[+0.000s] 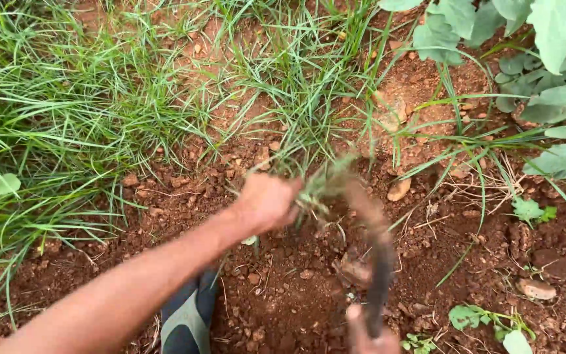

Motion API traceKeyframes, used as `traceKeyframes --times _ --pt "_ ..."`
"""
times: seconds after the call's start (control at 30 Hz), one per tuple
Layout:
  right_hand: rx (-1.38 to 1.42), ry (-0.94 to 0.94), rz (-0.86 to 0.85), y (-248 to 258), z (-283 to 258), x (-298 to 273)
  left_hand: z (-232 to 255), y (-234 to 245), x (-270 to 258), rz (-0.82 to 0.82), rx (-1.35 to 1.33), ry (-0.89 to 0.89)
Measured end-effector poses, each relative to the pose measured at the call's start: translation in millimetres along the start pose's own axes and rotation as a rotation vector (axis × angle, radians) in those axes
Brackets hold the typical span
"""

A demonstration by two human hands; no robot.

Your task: Using a hand sickle and manual pulling to remove weeds from the soil around tomato plants.

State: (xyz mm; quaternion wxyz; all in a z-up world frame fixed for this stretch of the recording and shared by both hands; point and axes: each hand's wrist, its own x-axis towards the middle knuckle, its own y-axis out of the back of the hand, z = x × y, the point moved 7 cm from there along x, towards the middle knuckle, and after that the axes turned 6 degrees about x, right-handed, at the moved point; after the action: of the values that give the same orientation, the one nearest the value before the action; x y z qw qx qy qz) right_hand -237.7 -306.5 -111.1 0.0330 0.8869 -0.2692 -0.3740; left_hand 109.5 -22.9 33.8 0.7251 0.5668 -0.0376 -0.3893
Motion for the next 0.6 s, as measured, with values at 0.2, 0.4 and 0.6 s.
traceKeyframes --times 0.2,0.4,0.6 --pt "0.907 0.83 -0.418 -89.4 -316.1 -42.9 -21.2 17.0 15.7 0.208 0.235 -0.068" --pt "-0.004 -0.183 -0.24 -154.4 -196.0 -23.6 11.8 28.4 -32.3 0.072 0.707 -0.471" --pt "0.1 0.067 0.017 -110.8 -250.3 0.0 7.4 89.6 -87.7 -0.061 0.85 -0.454"
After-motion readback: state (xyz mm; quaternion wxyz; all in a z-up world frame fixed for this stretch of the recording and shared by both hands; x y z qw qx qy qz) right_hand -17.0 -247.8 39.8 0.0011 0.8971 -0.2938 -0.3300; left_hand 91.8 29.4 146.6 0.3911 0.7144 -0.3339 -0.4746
